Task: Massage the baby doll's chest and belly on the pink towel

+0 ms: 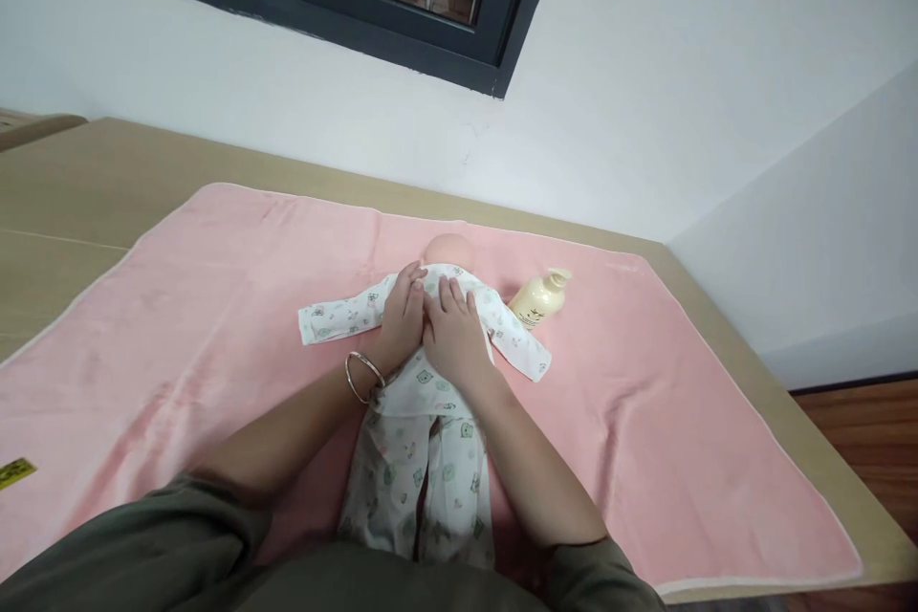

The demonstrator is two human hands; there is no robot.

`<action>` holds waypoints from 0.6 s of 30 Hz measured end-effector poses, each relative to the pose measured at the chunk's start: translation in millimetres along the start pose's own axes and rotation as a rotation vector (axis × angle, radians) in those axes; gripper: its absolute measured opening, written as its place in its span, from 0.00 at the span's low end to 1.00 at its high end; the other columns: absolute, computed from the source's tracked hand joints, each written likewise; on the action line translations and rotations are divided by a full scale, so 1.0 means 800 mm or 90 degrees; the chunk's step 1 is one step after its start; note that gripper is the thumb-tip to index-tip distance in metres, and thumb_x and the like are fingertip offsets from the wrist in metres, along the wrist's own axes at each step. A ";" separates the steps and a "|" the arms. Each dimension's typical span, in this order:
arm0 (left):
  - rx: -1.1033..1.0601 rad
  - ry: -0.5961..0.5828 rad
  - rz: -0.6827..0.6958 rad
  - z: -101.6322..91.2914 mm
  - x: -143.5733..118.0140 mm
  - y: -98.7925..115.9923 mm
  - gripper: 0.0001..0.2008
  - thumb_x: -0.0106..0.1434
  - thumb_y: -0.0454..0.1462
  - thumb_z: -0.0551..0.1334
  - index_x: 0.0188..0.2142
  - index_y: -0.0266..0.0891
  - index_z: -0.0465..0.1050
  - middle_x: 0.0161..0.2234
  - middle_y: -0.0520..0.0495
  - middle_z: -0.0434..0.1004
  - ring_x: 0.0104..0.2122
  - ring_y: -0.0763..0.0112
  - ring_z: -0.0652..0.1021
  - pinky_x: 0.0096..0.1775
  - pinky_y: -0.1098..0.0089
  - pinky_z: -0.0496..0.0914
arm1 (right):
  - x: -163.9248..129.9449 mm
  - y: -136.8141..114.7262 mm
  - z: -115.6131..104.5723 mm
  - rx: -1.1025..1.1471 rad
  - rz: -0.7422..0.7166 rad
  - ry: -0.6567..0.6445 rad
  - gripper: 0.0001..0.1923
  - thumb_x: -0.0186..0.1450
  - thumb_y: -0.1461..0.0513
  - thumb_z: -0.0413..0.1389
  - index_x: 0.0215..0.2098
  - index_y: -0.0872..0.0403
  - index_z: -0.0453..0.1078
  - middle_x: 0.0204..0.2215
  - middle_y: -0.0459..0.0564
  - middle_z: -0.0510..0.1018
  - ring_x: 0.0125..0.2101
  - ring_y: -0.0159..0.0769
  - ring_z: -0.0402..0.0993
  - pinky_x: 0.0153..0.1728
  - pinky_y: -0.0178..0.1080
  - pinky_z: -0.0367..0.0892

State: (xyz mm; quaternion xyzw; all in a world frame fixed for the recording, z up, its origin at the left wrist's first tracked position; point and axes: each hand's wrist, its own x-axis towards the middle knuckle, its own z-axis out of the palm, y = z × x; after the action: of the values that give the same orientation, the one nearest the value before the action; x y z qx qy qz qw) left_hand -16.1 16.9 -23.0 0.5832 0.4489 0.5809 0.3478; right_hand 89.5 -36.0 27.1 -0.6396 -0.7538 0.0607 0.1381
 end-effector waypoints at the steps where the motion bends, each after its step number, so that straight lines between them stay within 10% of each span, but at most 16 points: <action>1: 0.002 -0.001 0.002 0.000 0.000 0.000 0.23 0.75 0.49 0.49 0.60 0.41 0.67 0.55 0.38 0.79 0.57 0.56 0.77 0.62 0.50 0.69 | 0.002 0.004 0.000 0.013 -0.023 -0.003 0.27 0.74 0.61 0.47 0.70 0.54 0.62 0.73 0.59 0.54 0.74 0.52 0.43 0.72 0.59 0.39; 8: 0.033 -0.035 -0.001 0.000 0.000 0.003 0.21 0.74 0.47 0.50 0.59 0.42 0.68 0.56 0.39 0.78 0.58 0.56 0.76 0.63 0.51 0.68 | 0.024 0.052 -0.003 0.126 0.088 0.044 0.29 0.78 0.56 0.40 0.71 0.59 0.59 0.73 0.60 0.57 0.73 0.47 0.48 0.71 0.53 0.49; 18: -0.014 -0.066 -0.074 -0.001 0.004 0.008 0.23 0.69 0.41 0.56 0.62 0.41 0.67 0.58 0.40 0.78 0.61 0.57 0.75 0.65 0.50 0.65 | -0.002 0.003 -0.004 -0.026 -0.033 -0.023 0.30 0.74 0.58 0.45 0.73 0.55 0.55 0.74 0.54 0.53 0.75 0.54 0.40 0.71 0.66 0.38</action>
State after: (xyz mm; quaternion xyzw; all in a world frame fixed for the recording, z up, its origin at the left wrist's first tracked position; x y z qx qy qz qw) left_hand -16.8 17.4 -15.4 0.5819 0.4570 0.5334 0.4100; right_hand 92.7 -37.3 29.3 -0.6211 -0.7737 0.0533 0.1128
